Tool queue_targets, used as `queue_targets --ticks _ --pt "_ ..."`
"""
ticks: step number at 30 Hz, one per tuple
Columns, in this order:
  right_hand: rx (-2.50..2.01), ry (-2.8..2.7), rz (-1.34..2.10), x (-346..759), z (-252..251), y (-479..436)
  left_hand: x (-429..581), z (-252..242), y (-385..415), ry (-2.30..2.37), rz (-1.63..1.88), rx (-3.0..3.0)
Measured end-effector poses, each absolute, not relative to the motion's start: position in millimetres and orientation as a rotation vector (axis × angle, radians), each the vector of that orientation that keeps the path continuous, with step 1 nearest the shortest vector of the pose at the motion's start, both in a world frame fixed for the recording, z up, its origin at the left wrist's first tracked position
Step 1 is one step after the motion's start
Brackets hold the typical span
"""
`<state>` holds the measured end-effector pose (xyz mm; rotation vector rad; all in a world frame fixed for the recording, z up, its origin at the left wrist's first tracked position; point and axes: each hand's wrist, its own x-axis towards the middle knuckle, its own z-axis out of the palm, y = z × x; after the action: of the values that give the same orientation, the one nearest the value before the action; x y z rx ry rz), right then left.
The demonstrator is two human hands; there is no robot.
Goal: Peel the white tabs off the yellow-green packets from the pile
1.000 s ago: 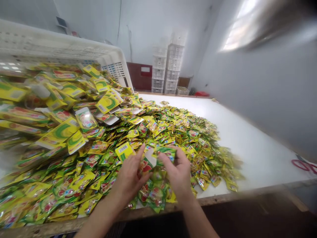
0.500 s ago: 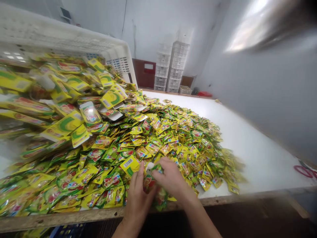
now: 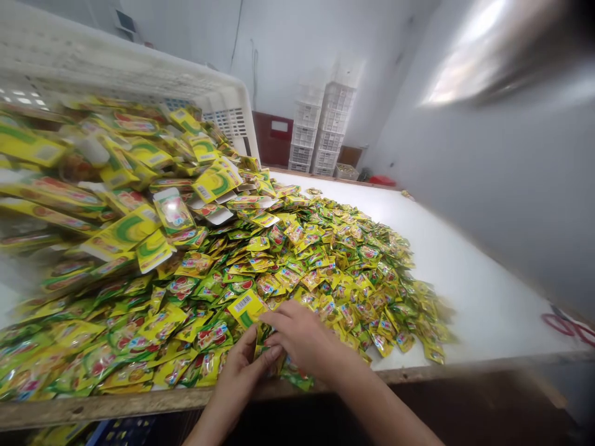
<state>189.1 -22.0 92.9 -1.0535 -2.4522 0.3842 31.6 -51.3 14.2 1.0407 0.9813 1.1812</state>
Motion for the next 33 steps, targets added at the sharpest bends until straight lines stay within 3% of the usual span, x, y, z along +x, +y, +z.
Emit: queue_targets --ticks 14,22,26,33 --pt "-1.133 -2.328 0.505 192 96 -22 50 41 -53 1.118 1.251 0.805" --pt "-1.074 -2.455 0.346 194 88 -18 30 21 -52 0.989 1.117 1.051" --pt "-1.016 -2.473 0.531 194 82 -29 24 13 -54 0.967 1.091 1.158" --pt "-1.256 -1.342 1.307 193 58 -49 12 18 -62 0.922 1.036 0.85"
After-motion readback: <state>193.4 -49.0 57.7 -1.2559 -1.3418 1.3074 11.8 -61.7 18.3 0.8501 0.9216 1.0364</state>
